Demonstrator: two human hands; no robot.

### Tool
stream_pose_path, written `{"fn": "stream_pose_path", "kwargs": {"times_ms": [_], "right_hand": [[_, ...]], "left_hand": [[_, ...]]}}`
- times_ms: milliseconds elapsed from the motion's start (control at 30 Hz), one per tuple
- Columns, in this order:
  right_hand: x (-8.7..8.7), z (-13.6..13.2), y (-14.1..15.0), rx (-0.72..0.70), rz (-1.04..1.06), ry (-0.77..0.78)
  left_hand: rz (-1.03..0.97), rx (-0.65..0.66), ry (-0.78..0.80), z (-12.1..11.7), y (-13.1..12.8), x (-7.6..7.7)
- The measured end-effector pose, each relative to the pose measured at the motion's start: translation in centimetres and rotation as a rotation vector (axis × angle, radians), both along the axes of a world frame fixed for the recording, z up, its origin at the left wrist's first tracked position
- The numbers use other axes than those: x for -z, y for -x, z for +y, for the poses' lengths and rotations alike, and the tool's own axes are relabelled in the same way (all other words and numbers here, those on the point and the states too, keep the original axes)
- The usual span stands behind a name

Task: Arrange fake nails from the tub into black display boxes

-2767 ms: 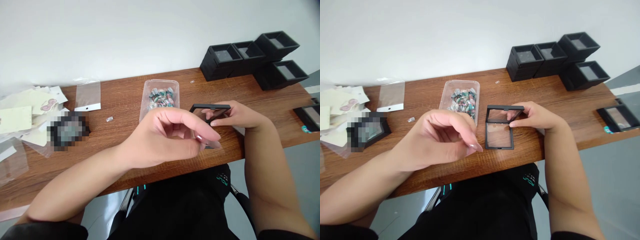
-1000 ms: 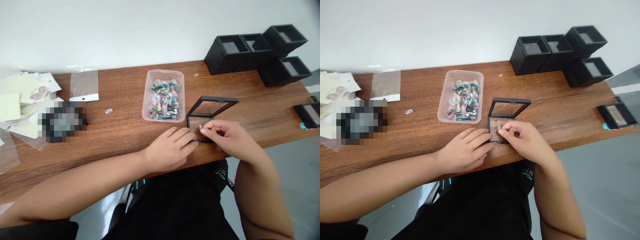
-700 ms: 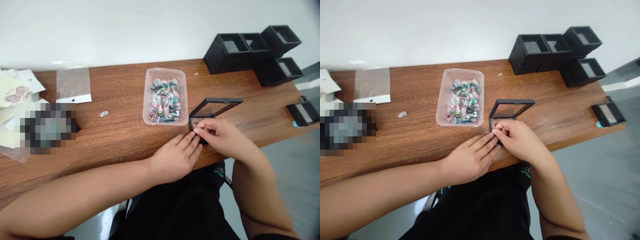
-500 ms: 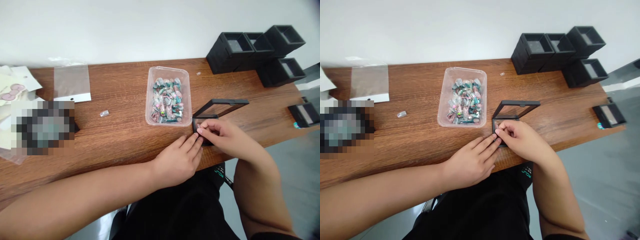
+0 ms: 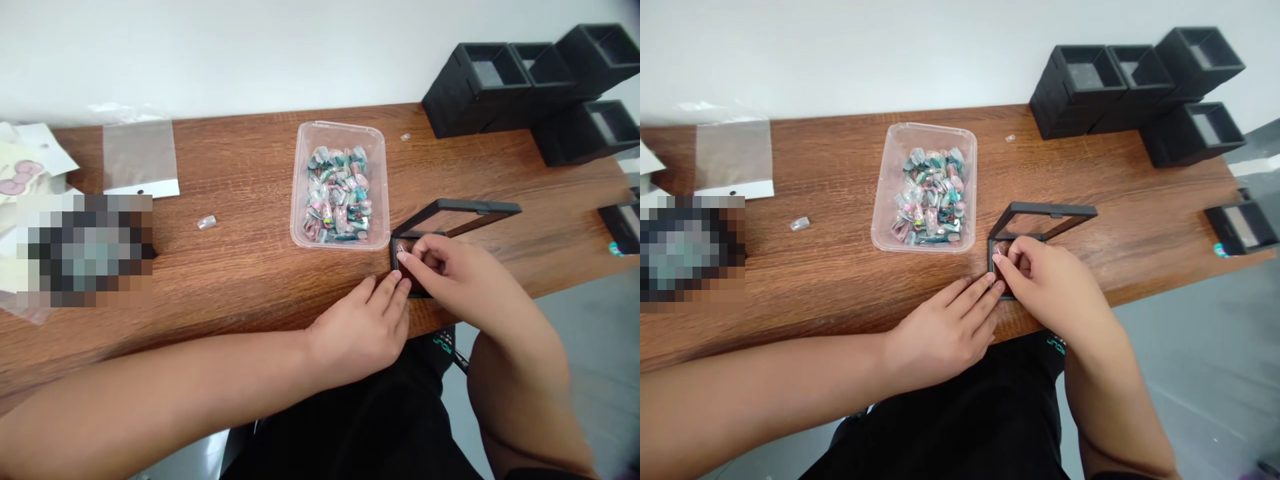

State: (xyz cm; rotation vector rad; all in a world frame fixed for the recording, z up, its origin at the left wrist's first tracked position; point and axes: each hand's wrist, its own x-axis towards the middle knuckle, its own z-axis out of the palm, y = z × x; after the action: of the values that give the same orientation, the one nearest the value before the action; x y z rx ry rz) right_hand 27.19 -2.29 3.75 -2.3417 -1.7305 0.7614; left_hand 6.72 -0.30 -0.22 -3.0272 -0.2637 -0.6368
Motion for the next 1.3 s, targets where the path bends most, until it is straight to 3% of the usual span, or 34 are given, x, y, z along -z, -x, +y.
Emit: {"fn": "stream_pose_path", "kwargs": {"times_ms": [300, 500, 633, 733, 833, 933, 1100, 1233, 1300], "right_hand": [[0.6, 0.3, 1.9, 0.022, -0.262, -0.082], [0.5, 0.8, 2.5, 0.013, -0.3, -0.04], [-0.6, 0.2, 2.7, 0.004, -0.236, -0.104], [-2.2, -0.5, 3.5, 0.012, -0.184, -0.284], [-3.9, 0.2, 4.8, -0.13, -0.145, -0.476], [-5.0, 2.9, 5.5, -0.33, -0.293, -0.553], [-6.4, 7.9, 6.8, -0.447, -0.538, -0.314], [-7.5, 9.2, 9.3, -0.511, -0.626, -0.042], [-7.4, 9.6, 9.9, -0.568, -0.658, 0.011]], "left_hand": [[0.023, -0.029, -0.037, -0.7, -0.1, 0.1], [0.049, -0.032, -0.024, -0.7, -0.1, -0.1], [0.071, -0.028, -0.032, -0.7, -0.1, -0.1], [0.052, -0.028, -0.051, -0.6, -0.1, -0.1], [0.017, -0.008, -0.054, -0.5, -0.2, 0.0], [0.003, -0.016, -0.063, -0.5, -0.2, 0.2], [0.047, -0.044, -0.061, -0.4, -0.1, 0.0], [0.059, -0.037, -0.072, -0.2, -0.1, -0.3], [0.062, -0.034, -0.076, -0.2, -0.2, -0.3]]}}
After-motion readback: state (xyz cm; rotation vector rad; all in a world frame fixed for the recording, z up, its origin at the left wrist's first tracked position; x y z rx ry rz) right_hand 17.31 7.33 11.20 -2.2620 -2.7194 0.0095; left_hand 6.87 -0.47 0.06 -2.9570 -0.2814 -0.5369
